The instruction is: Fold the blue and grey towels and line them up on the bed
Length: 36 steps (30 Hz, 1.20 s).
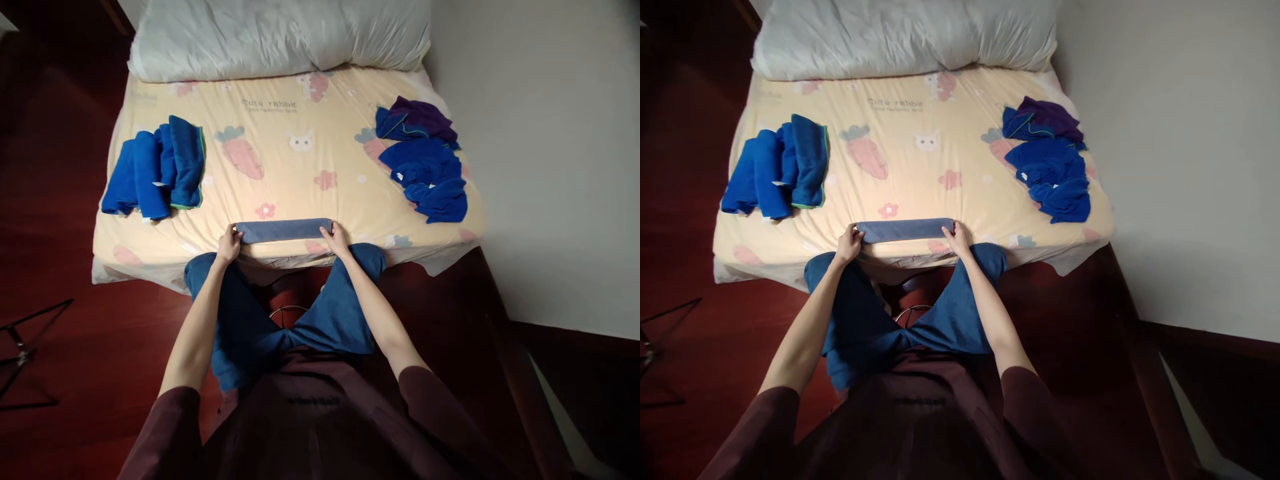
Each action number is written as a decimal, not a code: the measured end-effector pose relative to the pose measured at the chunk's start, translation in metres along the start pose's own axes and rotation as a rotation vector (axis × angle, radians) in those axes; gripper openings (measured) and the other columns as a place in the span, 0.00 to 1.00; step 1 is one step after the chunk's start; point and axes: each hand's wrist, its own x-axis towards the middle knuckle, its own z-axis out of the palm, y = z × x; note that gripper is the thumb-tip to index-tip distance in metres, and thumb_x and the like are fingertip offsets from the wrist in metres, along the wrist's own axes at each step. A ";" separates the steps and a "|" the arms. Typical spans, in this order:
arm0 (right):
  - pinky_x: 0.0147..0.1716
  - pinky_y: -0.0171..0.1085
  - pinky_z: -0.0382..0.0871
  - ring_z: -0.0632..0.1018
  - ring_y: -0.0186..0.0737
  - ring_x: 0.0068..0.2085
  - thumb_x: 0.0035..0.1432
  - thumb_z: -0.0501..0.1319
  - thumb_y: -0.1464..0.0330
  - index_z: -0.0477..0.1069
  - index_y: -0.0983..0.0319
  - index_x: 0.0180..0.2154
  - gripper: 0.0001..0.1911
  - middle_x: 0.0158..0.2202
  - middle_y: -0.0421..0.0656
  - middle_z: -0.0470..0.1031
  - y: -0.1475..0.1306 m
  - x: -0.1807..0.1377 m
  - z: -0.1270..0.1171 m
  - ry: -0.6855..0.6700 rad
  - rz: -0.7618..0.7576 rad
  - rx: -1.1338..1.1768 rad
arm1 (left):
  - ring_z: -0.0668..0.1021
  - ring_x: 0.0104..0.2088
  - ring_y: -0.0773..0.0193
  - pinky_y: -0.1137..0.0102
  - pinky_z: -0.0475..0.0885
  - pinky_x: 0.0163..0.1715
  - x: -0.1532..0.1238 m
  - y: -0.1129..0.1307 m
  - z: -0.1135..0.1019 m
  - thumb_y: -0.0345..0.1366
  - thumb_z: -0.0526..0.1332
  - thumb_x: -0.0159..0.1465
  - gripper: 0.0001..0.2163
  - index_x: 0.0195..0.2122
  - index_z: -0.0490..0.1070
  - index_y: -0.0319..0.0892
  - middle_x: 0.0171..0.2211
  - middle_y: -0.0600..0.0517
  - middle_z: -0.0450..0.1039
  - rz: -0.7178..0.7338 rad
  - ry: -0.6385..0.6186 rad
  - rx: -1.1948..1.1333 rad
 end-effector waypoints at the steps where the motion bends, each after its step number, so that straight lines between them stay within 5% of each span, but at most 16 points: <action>1: 0.50 0.42 0.74 0.80 0.46 0.45 0.60 0.61 0.50 0.70 0.62 0.46 0.23 0.44 0.50 0.79 0.000 0.001 0.000 -0.001 0.002 0.002 | 0.80 0.43 0.51 0.61 0.72 0.47 0.001 0.000 0.001 0.40 0.52 0.66 0.20 0.57 0.64 0.39 0.41 0.42 0.79 -0.007 0.002 0.009; 11: 0.49 0.42 0.74 0.81 0.46 0.46 0.58 0.63 0.53 0.71 0.61 0.48 0.22 0.42 0.47 0.81 0.000 0.008 -0.001 -0.028 0.049 0.033 | 0.80 0.45 0.51 0.61 0.71 0.49 0.011 0.008 -0.005 0.38 0.52 0.67 0.19 0.58 0.67 0.39 0.39 0.43 0.80 -0.065 -0.057 0.099; 18: 0.55 0.48 0.71 0.77 0.53 0.52 0.57 0.65 0.60 0.70 0.63 0.49 0.21 0.49 0.54 0.77 -0.019 0.022 -0.007 -0.073 0.157 -0.211 | 0.76 0.55 0.39 0.46 0.66 0.56 0.007 0.036 -0.007 0.33 0.54 0.66 0.19 0.57 0.67 0.33 0.48 0.31 0.77 -0.145 -0.032 0.140; 22: 0.64 0.66 0.53 0.60 0.68 0.67 0.58 0.65 0.62 0.62 0.67 0.61 0.33 0.63 0.62 0.64 -0.061 0.026 0.010 0.001 -0.099 -0.416 | 0.52 0.72 0.33 0.34 0.45 0.65 0.000 0.078 0.002 0.38 0.52 0.68 0.25 0.65 0.61 0.33 0.69 0.29 0.54 0.101 0.206 0.202; 26: 0.71 0.61 0.39 0.52 0.56 0.73 0.69 0.53 0.64 0.60 0.61 0.67 0.27 0.71 0.49 0.56 -0.108 0.014 0.060 -0.089 -0.484 -0.498 | 0.45 0.74 0.42 0.42 0.38 0.70 0.008 0.107 0.029 0.41 0.49 0.69 0.29 0.69 0.58 0.32 0.73 0.35 0.49 0.341 0.053 0.166; 30: 0.73 0.55 0.41 0.56 0.47 0.72 0.72 0.49 0.61 0.60 0.58 0.68 0.26 0.69 0.46 0.62 -0.106 0.004 0.089 -0.239 -0.565 -0.553 | 0.52 0.73 0.45 0.47 0.42 0.71 0.011 0.089 0.051 0.42 0.49 0.69 0.29 0.69 0.59 0.34 0.71 0.37 0.53 0.371 -0.072 0.165; 36: 0.73 0.53 0.40 0.52 0.48 0.74 0.72 0.50 0.58 0.57 0.62 0.70 0.30 0.73 0.48 0.53 -0.056 0.003 0.058 -0.225 -0.539 -0.581 | 0.51 0.73 0.50 0.50 0.43 0.72 0.002 0.042 0.043 0.47 0.46 0.72 0.30 0.71 0.56 0.37 0.72 0.41 0.52 0.334 0.035 0.198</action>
